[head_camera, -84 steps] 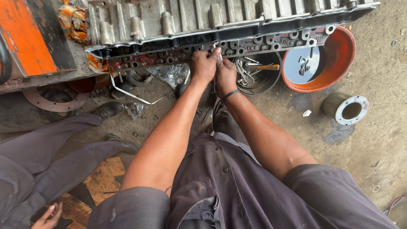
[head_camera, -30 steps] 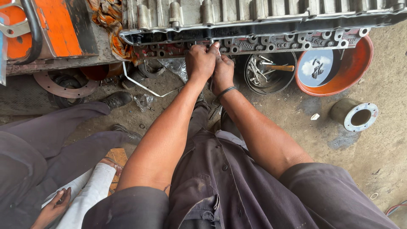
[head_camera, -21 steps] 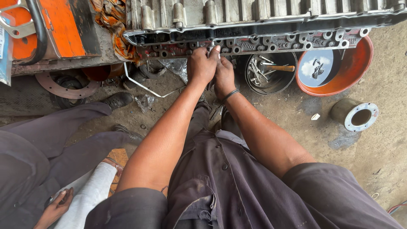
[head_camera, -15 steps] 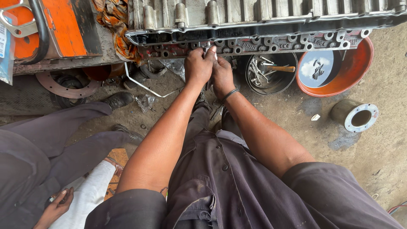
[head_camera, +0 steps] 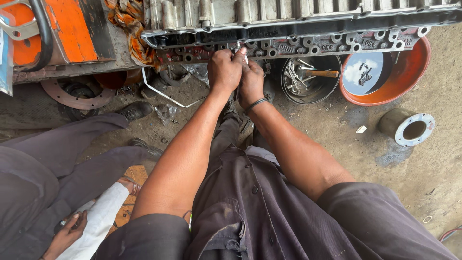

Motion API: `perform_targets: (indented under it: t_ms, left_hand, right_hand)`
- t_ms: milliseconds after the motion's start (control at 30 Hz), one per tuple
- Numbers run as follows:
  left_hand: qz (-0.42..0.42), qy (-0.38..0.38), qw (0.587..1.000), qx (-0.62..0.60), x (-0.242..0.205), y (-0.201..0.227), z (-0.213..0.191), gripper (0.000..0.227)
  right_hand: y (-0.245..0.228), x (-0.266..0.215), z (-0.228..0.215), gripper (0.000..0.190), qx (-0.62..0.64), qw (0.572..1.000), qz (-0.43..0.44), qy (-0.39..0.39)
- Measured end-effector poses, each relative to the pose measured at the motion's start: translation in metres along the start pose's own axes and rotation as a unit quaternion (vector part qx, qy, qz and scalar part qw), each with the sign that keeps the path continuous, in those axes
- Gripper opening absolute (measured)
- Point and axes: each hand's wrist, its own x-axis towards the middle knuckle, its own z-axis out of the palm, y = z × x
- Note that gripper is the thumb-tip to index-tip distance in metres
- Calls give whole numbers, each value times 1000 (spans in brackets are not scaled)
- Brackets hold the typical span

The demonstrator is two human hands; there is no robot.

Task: The person applies a white sealant from a tube onto the surface of an engine component, smoothing it with a piece of cloth.

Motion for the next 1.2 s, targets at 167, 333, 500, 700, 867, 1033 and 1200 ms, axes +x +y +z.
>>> perform_targets:
  t_ms: [167,333,500,700,867,1033,1200]
  left_hand:
    - [26,20,999,16,3,-3,-1,53]
    - [19,26,999,26,2,-3,-3,54]
    - [19,41,999,22,1,-3,-10,56]
    - [7,44,999,24,1,-5,-17,55]
    - [38,63,997,33,2,-9,-24,56]
    - [42,75,996,38,3,-14,-29,55]
    - [46,86,995,25,-1,-18,-33,51]
  right_hand:
    - [2,2,7,24,34,999,21,20]
    - [2,2,13,25,44,999,15,17]
    - [-1,0,20,27,41,998,37,13]
    - [-1,1,27,28,38,998,42,1]
    - [3,-1,34,29,54,996,70,1]
    - [8,-1,41,26,73,995,68,-9]
    - [12,-4,42,27,75,993,94,-16]
